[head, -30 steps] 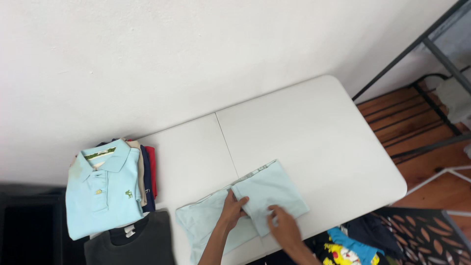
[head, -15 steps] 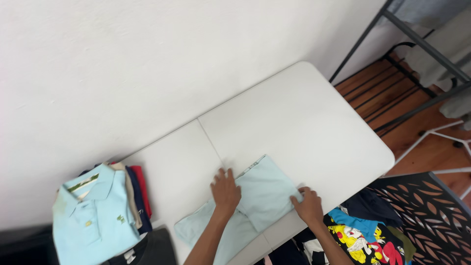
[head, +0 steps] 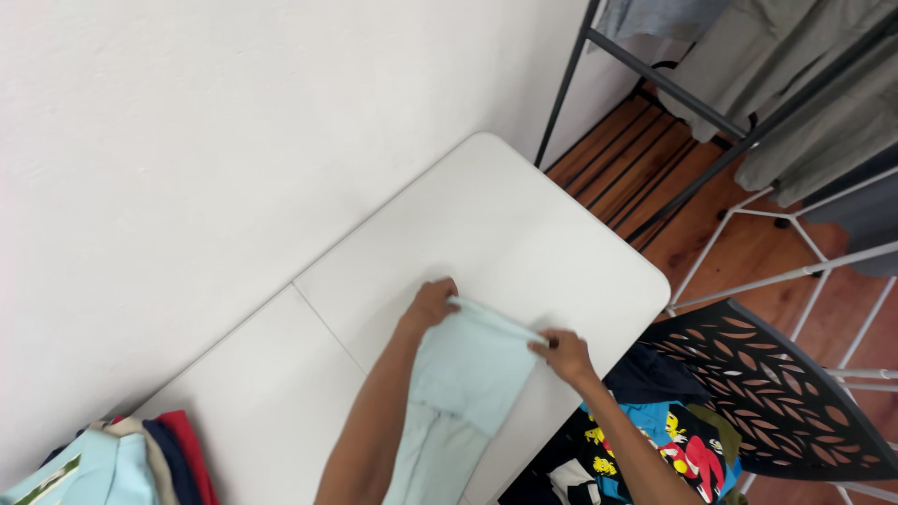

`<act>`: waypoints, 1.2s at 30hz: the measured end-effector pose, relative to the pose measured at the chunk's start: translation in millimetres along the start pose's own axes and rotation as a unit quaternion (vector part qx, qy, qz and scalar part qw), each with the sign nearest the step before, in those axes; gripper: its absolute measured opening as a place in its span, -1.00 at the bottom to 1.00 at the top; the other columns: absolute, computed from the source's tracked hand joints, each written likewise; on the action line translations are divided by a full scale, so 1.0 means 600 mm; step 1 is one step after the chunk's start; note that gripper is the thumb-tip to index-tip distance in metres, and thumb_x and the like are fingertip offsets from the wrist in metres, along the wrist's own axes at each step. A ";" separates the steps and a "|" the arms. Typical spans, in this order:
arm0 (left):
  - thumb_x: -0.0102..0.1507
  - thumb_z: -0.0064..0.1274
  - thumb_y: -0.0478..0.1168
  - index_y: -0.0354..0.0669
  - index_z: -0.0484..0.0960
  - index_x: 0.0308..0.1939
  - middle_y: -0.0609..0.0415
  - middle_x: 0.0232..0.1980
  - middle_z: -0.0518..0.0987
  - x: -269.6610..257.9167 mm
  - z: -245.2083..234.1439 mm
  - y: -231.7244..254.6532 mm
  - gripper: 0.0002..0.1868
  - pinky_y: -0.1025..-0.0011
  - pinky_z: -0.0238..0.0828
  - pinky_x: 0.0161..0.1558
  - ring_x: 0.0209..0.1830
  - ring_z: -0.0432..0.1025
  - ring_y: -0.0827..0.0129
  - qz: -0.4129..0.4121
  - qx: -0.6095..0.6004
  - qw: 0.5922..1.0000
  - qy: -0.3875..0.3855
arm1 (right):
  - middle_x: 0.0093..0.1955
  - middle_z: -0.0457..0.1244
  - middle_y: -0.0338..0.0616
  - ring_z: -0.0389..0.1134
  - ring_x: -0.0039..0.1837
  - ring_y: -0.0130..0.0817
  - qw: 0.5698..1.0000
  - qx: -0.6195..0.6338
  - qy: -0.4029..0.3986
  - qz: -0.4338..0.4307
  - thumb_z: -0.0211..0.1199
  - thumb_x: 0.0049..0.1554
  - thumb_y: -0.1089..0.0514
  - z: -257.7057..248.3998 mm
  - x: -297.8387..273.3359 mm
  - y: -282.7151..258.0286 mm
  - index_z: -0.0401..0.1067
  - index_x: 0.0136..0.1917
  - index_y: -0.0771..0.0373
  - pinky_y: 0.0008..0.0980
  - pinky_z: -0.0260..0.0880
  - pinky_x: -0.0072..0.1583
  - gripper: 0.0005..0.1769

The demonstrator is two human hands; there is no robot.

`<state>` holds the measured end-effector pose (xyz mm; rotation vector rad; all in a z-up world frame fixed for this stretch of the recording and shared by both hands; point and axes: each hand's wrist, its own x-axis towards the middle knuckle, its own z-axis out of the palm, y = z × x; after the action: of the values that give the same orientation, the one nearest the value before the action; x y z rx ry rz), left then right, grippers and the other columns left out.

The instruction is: The person folds a light blue shirt, a black graphic t-shirt, a cyan t-shirt, and a navy blue polo shirt by hand on a white table and places them into a stack.

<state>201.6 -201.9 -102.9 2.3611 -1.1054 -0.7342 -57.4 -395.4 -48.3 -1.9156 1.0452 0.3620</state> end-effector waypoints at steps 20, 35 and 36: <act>0.14 0.16 -0.32 0.04 0.55 0.06 0.23 -0.02 0.67 -0.454 -0.126 0.018 -0.60 0.39 0.49 0.00 -0.10 0.50 0.39 -0.118 -0.194 0.940 -0.255 | -0.16 0.38 -0.14 0.42 -0.10 -0.29 0.915 -0.102 -0.312 -0.235 0.39 0.08 0.16 0.126 -0.352 -0.028 0.50 0.01 0.20 -0.37 0.41 -0.01 -0.77; -0.03 0.42 -0.06 -0.34 0.69 0.06 -0.10 -0.05 0.72 -0.249 -0.011 -0.004 -0.35 0.31 0.51 0.04 -0.04 0.61 0.16 -0.212 -0.225 0.950 -0.050 | -0.14 0.42 -0.11 0.40 -0.19 -0.35 0.994 0.094 -0.058 -0.016 0.53 -0.07 -0.10 0.139 -0.080 0.013 0.56 0.13 0.38 -0.36 0.46 -0.13 -0.37; -0.04 0.42 -0.11 -0.32 0.69 0.03 -0.07 -0.05 0.72 -0.254 -0.035 -0.003 -0.40 0.31 0.50 0.05 -0.03 0.60 0.18 -0.187 -0.312 0.930 -0.055 | -0.17 0.38 -0.13 0.37 -0.20 -0.39 0.993 0.093 -0.052 -0.043 0.51 -0.04 -0.06 0.119 -0.084 -0.007 0.49 0.16 0.30 -0.38 0.46 -0.16 -0.41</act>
<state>133.2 -77.0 -45.3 1.9908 -0.3579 -1.1600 -73.6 -309.9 -55.0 -1.7511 0.8924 0.3009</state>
